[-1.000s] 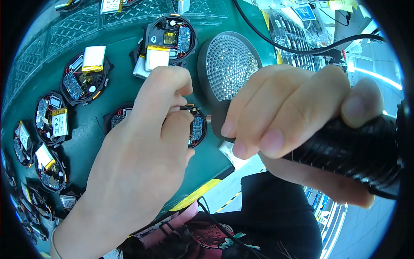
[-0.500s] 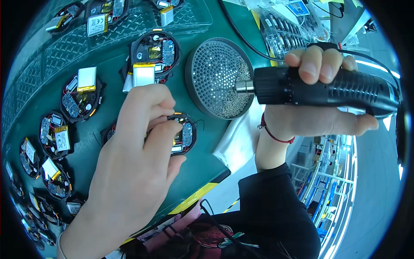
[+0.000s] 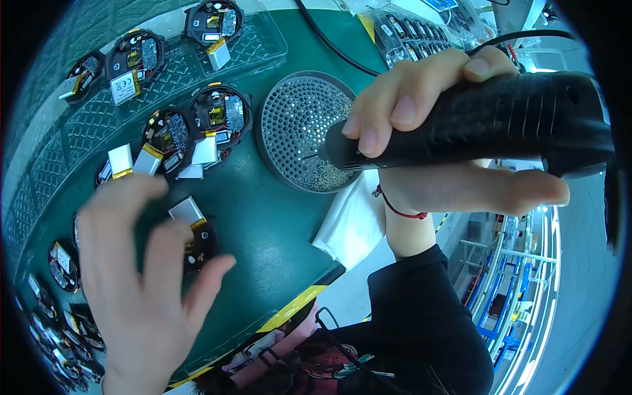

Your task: Assembling small electronic devices using an electric screwdriver.

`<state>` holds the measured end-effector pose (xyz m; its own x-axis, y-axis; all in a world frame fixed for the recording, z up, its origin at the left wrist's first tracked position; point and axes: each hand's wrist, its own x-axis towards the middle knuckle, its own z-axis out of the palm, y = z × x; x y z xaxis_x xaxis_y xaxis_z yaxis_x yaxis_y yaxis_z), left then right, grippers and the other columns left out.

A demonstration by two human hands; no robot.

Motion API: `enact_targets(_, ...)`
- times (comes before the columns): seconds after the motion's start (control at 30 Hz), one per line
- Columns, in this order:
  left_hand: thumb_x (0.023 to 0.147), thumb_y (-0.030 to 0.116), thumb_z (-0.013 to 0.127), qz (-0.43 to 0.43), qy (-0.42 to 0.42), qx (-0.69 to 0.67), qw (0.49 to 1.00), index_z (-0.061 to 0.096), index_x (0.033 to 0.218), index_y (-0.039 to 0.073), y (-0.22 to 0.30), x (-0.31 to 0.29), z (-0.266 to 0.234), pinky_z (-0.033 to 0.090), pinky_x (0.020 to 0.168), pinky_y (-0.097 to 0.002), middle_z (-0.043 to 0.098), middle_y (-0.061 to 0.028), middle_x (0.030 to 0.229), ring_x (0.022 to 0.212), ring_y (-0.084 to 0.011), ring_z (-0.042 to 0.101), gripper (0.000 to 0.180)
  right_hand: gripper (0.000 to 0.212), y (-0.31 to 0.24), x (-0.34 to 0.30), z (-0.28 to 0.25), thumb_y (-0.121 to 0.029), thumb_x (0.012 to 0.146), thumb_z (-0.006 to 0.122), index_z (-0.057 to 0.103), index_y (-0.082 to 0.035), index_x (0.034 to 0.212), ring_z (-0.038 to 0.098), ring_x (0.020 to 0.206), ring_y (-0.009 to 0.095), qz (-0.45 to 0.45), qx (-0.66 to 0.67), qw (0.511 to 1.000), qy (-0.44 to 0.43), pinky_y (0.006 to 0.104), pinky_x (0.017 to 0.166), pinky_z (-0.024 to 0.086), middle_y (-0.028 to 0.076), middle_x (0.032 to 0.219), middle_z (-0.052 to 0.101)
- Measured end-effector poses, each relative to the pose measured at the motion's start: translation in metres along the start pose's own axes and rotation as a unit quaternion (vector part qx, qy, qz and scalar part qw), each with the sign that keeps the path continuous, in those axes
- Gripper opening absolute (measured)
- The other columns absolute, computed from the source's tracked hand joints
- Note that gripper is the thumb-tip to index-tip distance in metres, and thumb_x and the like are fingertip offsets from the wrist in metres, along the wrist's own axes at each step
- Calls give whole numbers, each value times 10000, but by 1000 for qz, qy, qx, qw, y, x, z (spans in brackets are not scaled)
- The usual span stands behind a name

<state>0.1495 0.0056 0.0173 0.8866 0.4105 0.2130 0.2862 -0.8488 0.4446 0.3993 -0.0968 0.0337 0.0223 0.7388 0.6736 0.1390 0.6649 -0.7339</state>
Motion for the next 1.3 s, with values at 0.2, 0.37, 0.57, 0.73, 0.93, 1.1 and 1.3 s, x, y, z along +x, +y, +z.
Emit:
enact_targets(0.2, 705, 173, 728, 118, -45, -13, 992, 567, 950, -28, 2, -15, 18, 422, 886, -454, 520, -176, 1262, 1189, -369, 495, 356, 1041, 4, -4, -15, -936, 658, 346, 491, -55, 1192, 620, 556, 252, 5, -47, 996, -80, 384, 495, 548, 144, 791, 583)
enact_targets(0.37, 675, 61, 694, 106, -120, -24, 987, 559, 1092, -49, 15, -9, 22, 436, 884, -439, 451, -150, 1358, 1111, -349, 517, 452, 1053, 7, -1, 13, -942, 652, 336, 483, -48, 1189, 599, 527, 245, -21, 1, 998, 55, 377, 480, 535, 140, 772, 572)
enact_targets(0.57, 701, 128, 695, 91, -118, 41, 988, 584, 1108, -18, 26, -3, 24, 449, 736, -360, 528, -160, 1172, 881, -274, 535, 446, 1025, 0, -8, 1, -913, 674, 394, 479, -40, 1204, 585, 544, 227, -10, -30, 998, 51, 377, 474, 523, 124, 796, 559)
enact_targets(0.73, 665, 124, 745, 45, -124, -16, 991, 562, 1111, 7, 21, 3, 26, 443, 821, -432, 492, -174, 1151, 979, -351, 528, 496, 951, 2, -11, -11, -821, 744, 463, 482, -4, 1231, 591, 562, 210, -58, 89, 994, 12, 369, 484, 526, 89, 838, 553)
enact_targets(0.93, 651, 65, 726, 164, -97, -140, 972, 571, 1067, -14, 7, 16, 33, 449, 856, -436, 534, -160, 1224, 1079, -347, 536, 452, 819, -8, -4, -4, -663, 844, 526, 399, 53, 1220, 600, 557, 162, -21, 66, 996, -57, 292, 432, 527, 83, 852, 538)
enact_targets(1.1, 659, 59, 714, 168, -98, -99, 976, 587, 1069, -31, 5, 13, 27, 458, 828, -434, 543, -152, 1257, 948, -332, 553, 438, 824, -12, -3, 9, -674, 841, 524, 366, 65, 1172, 598, 548, 164, -26, 77, 996, -38, 274, 423, 535, 95, 856, 527)
enact_targets(1.3, 650, 85, 746, 146, -58, -57, 986, 575, 1042, -35, 10, 13, 28, 472, 796, -441, 549, -159, 1211, 966, -353, 553, 444, 782, -9, -6, 15, -639, 862, 527, 338, 60, 1158, 604, 547, 170, -31, 104, 994, -29, 261, 425, 538, 103, 857, 522)
